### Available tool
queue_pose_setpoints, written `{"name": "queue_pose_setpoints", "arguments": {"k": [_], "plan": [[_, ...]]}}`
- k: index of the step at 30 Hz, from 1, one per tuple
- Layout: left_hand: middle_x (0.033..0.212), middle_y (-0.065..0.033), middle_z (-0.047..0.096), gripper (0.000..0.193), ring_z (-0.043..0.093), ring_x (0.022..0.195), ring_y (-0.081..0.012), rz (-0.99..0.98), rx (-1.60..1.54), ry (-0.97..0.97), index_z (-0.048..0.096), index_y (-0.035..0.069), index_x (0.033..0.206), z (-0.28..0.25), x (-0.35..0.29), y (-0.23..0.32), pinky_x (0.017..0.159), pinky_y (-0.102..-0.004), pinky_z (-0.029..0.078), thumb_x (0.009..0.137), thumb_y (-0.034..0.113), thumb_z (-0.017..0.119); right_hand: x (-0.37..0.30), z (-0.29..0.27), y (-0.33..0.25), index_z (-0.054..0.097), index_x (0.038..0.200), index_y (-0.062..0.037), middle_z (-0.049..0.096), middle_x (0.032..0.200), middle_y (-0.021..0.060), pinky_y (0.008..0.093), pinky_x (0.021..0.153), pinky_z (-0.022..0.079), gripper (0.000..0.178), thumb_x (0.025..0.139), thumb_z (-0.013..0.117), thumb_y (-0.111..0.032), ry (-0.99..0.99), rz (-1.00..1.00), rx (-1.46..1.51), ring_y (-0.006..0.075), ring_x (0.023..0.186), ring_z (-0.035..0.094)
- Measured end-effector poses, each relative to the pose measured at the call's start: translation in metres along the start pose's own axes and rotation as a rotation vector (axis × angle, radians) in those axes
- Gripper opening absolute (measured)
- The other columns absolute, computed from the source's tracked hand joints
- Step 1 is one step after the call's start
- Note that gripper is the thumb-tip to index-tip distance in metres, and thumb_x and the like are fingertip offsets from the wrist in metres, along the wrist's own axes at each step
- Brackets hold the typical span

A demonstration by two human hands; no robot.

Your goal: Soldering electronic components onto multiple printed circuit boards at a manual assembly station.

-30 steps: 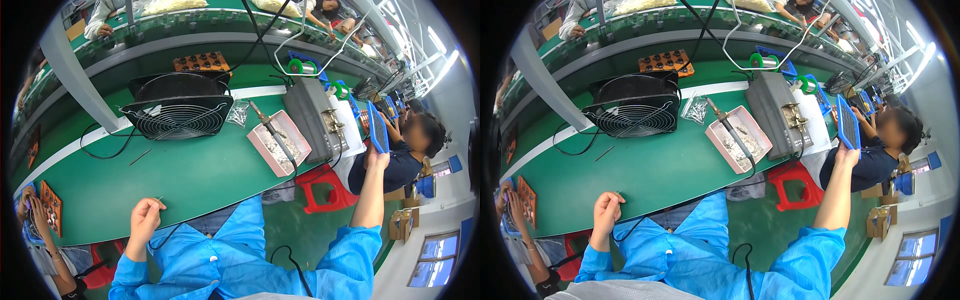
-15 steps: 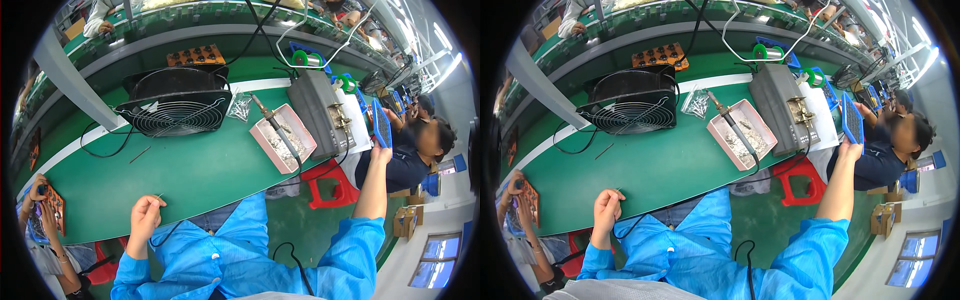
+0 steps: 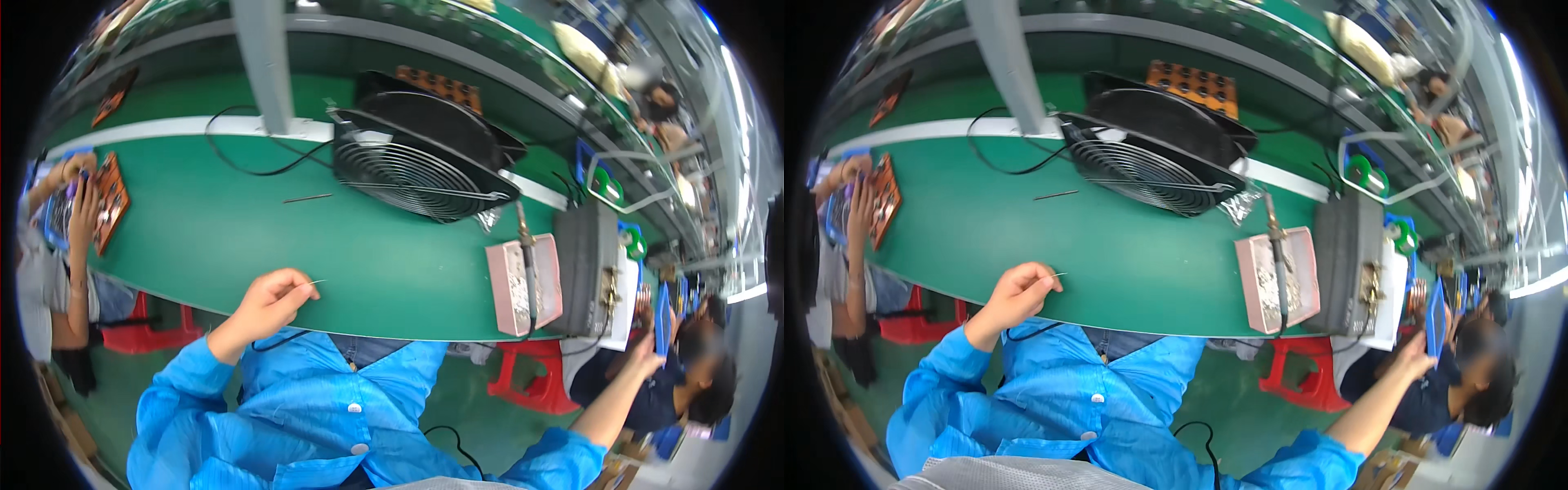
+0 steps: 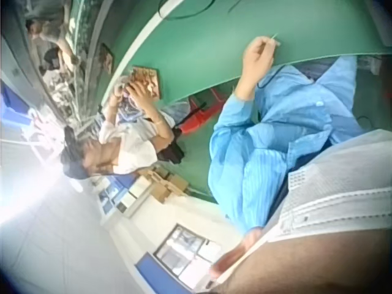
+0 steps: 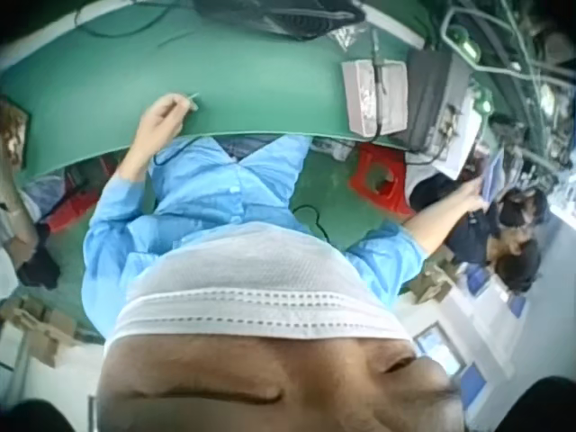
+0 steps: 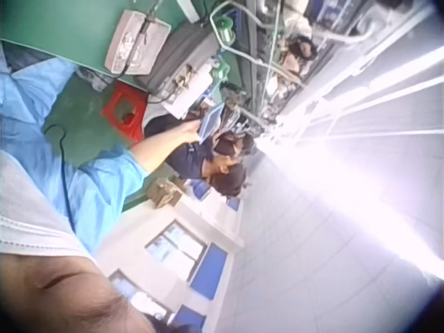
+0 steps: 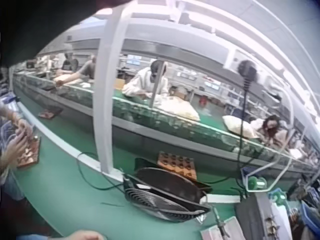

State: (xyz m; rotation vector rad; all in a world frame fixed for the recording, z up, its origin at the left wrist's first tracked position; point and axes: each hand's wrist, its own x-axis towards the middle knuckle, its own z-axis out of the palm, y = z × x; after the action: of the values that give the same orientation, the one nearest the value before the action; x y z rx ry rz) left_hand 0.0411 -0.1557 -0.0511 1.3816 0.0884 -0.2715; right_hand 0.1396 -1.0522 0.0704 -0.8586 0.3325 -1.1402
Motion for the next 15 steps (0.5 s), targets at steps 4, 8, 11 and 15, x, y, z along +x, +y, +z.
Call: {"name": "queue_pose_setpoints", "arguments": {"k": [4, 8, 11, 15], "plan": [[0.088, 0.0005, 0.063, 0.016, 0.055, 0.075, -0.0061, 0.156, 0.121, -0.061, 0.069, 0.001, 0.099, 0.003, 0.002, 0.012, 0.062, -0.0238, 0.043, 0.103, 0.016, 0.064, -0.106, 0.094, -0.027, 0.057, 0.117, 0.0203, 0.070, 0.106, 0.0221, 0.0361, 0.076, 0.065, 0.045, 0.104, 0.043, -0.021, 0.169, -0.372, -0.652, 0.0292, 0.090, 0.073], [0.093, -0.0071, 0.064, 0.012, 0.062, 0.080, -0.0190, 0.360, 0.403, -0.248, 0.076, 0.006, 0.101, 0.012, -0.003, 0.037, 0.070, -0.0320, 0.049, 0.099, 0.016, 0.068, -0.314, 0.163, -0.014, 0.061, 0.107, 0.0082, 0.068, 0.109, 0.0187, 0.0275, 0.074, 0.054, 0.022, 0.106, 0.054, -0.012, -0.622, -0.320, -0.423, 0.0238, 0.094, 0.069], [0.090, -0.0084, 0.063, 0.016, 0.064, 0.080, -0.0243, 0.467, 0.437, -0.429, 0.075, 0.006, 0.110, 0.024, -0.002, 0.054, 0.067, -0.0360, 0.051, 0.099, 0.017, 0.069, -0.463, 0.175, 0.014, 0.065, 0.096, 0.0011, 0.073, 0.083, 0.0160, 0.0356, 0.073, 0.056, 0.016, 0.095, 0.066, -0.015, -1.546, -0.522, -0.641, 0.0265, 0.076, 0.070], [0.090, -0.0098, 0.060, 0.022, 0.065, 0.080, -0.0284, 0.520, 0.554, -0.531, 0.070, 0.007, 0.113, 0.032, 0.003, 0.061, 0.068, -0.0397, 0.054, 0.100, 0.023, 0.067, -0.574, 0.185, 0.065, 0.071, 0.106, 0.0007, 0.073, 0.106, 0.0135, 0.0340, 0.071, 0.058, 0.025, 0.084, 0.079, -0.007, -1.918, 0.090, -0.684, 0.0282, 0.084, 0.071]]}}
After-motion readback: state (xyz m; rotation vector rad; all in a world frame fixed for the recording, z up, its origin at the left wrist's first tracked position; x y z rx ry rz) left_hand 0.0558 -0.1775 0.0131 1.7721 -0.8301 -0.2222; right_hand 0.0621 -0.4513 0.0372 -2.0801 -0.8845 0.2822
